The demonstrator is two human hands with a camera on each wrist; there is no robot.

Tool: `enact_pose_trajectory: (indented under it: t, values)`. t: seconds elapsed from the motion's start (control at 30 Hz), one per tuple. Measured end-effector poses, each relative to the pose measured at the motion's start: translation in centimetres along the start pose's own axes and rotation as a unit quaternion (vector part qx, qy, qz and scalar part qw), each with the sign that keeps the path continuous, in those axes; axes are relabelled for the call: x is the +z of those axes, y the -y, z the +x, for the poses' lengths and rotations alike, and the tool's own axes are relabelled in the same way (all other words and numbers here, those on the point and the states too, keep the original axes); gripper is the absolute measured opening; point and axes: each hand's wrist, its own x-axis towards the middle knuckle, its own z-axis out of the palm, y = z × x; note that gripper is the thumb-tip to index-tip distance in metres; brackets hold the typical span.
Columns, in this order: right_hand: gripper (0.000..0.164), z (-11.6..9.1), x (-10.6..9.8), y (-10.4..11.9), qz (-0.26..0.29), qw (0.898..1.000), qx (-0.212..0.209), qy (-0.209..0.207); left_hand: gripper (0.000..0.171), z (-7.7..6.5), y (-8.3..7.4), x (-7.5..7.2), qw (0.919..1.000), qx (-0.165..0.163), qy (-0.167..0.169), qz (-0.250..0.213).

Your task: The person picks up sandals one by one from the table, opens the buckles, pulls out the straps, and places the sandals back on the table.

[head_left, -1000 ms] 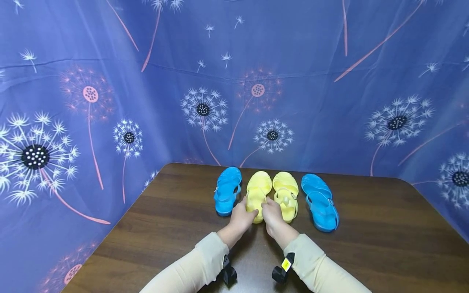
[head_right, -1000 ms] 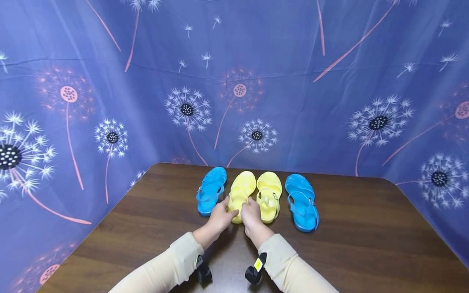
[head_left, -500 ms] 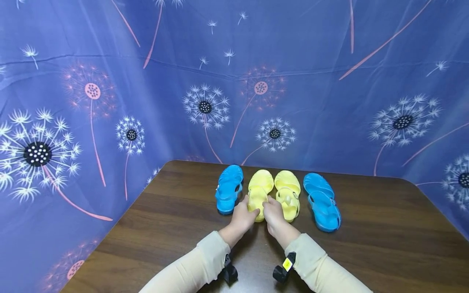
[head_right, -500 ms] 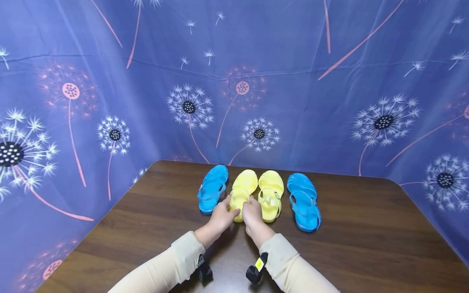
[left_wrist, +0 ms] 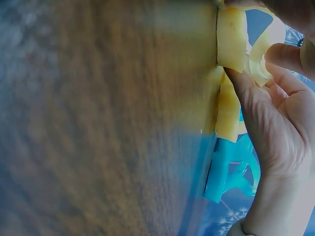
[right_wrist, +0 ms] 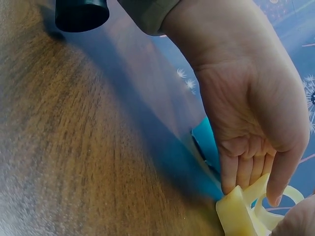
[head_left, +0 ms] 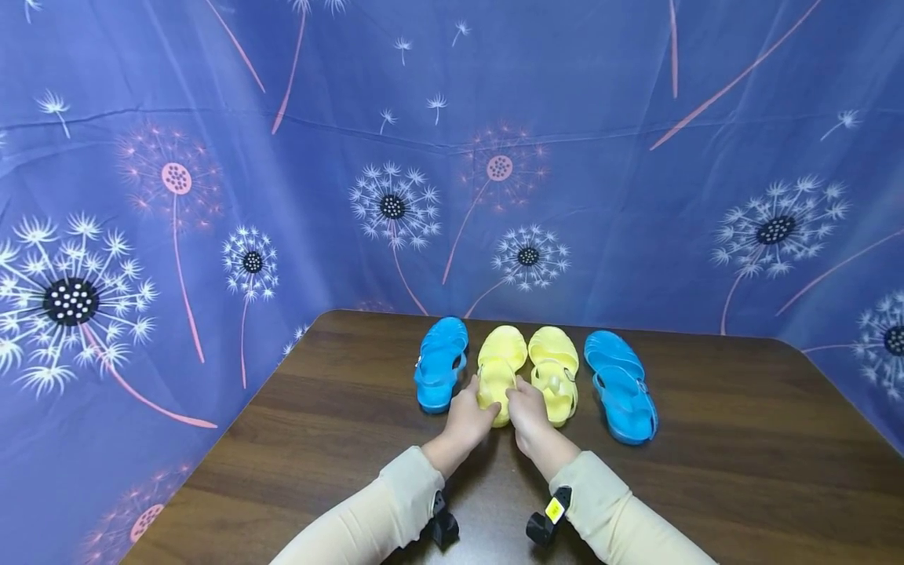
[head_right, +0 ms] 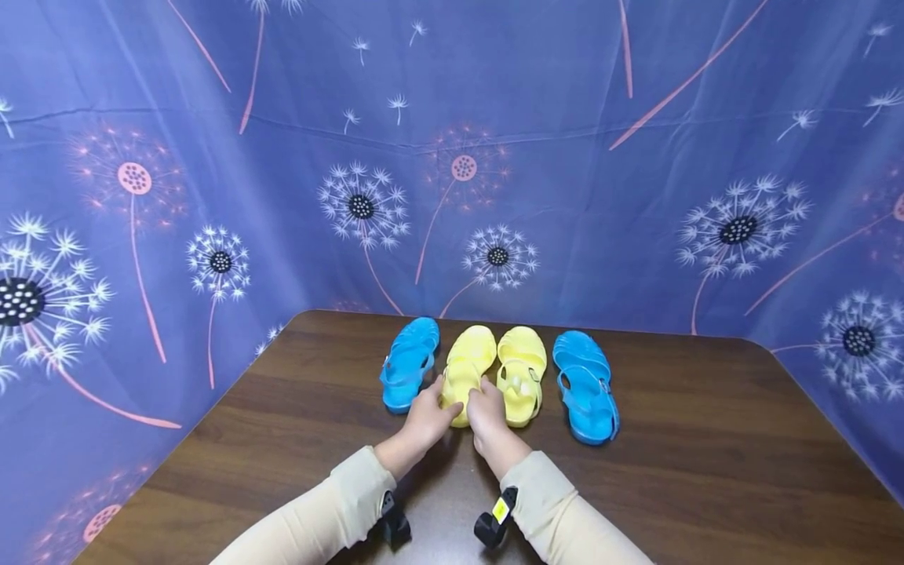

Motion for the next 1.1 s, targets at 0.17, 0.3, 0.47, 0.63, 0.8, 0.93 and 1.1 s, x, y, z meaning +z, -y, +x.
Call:
enact_pose_trajectory:
  t: [0.17, 0.3, 0.47, 0.63, 0.8, 0.93, 1.1]
  values:
    - [0.054, 0.2, -0.2, 0.3, -0.002, 1.000, -0.001, 0.004, 0.065, 0.2, -0.1, 0.0, 1.0000, 0.001, 0.001, -0.001]
    - [0.055, 0.3, -0.3, 0.8, -0.007, 1.000, -0.001, 0.004, 0.065, 0.7, -0.1, 0.1, 1.0000, 0.010, 0.000, 0.002]
    - [0.055, 0.2, -0.2, 0.8, -0.009, 1.000, 0.014, 0.010, 0.066, 0.5, -0.1, 0.0, 0.9999, 0.000, 0.005, 0.011]
    - [0.056, 0.0, 0.1, 0.3, -0.004, 1.000, 0.017, 0.007, 0.065, 0.1, 0.2, -0.1, 0.9998, 0.003, 0.011, 0.019]
    - [0.056, -0.2, 0.2, -0.1, 0.006, 1.000, 0.021, 0.021, 0.065, -0.1, 0.8, -0.1, 0.9995, 0.011, 0.011, 0.027]
    - [0.056, -0.2, 0.1, 0.2, 0.018, 0.999, 0.019, 0.035, 0.065, 0.1, 0.7, -0.2, 0.9996, 0.009, 0.006, 0.027]
    - [0.056, 0.2, -0.1, 0.2, 0.033, 0.999, 0.008, 0.031, 0.066, 0.5, 0.6, -0.2, 0.9997, 0.014, 0.007, 0.017]
